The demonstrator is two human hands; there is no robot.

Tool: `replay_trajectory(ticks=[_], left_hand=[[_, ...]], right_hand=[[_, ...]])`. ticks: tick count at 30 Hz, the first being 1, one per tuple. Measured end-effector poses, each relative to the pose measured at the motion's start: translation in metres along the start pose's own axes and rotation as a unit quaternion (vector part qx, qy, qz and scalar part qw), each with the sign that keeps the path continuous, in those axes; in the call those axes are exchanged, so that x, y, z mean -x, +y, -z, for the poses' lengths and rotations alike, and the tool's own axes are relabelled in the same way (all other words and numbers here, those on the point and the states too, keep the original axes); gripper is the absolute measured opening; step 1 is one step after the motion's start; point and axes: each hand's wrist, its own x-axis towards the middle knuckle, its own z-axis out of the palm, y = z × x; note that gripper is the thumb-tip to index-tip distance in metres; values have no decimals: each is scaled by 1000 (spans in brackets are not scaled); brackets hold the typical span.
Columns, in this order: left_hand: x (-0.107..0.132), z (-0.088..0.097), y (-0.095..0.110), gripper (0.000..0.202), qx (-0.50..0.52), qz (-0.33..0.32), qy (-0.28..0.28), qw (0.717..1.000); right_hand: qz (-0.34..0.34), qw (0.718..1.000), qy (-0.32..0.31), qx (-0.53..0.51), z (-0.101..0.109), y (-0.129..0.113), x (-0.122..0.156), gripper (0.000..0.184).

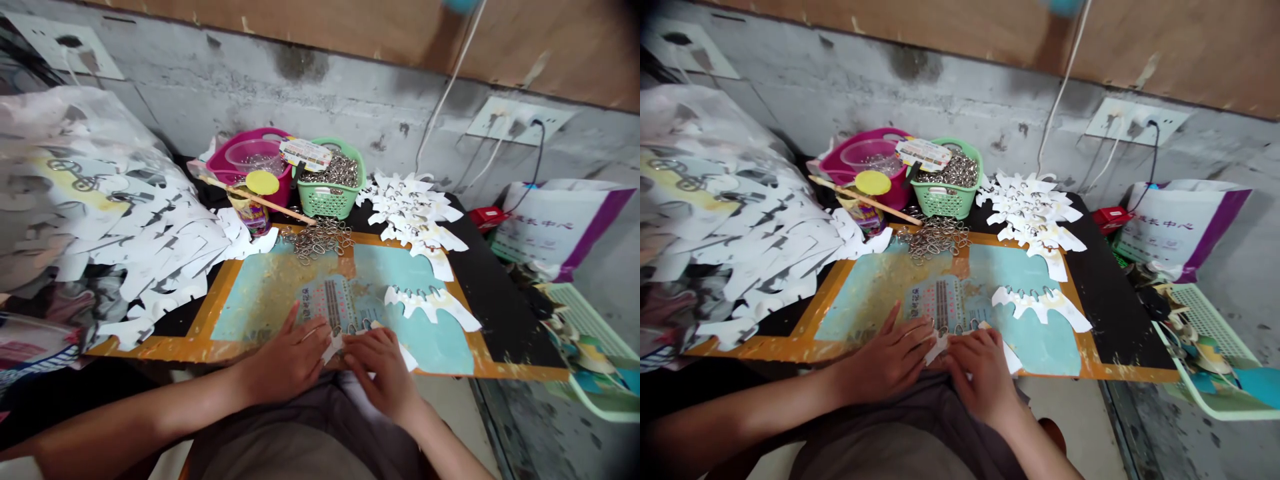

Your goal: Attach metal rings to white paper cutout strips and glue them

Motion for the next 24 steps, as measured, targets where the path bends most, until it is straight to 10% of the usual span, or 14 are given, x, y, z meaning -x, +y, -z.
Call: replay_trajectory(ticks=[4,12,16,21,24], left_hand=[[2,-4,5,26,-16,21,37,999],[13,4,10,35,27,86,115,989],[15,15,21,21,221,299,212,904],[-13,7,34,52,549,364,98,746],[-26,4,32,47,562,400,53,722]], right_hand=[[-80,988,121,-56,8,4,-16,19],[-75,995,-26,-60,-1,-4,-35,11],[-89,980,-10,-178,22,-8,-40,10],[-98,956,-35,-275,39,-30,-45,9],[-100,954,-27,-283,40,-38,-44,10]])
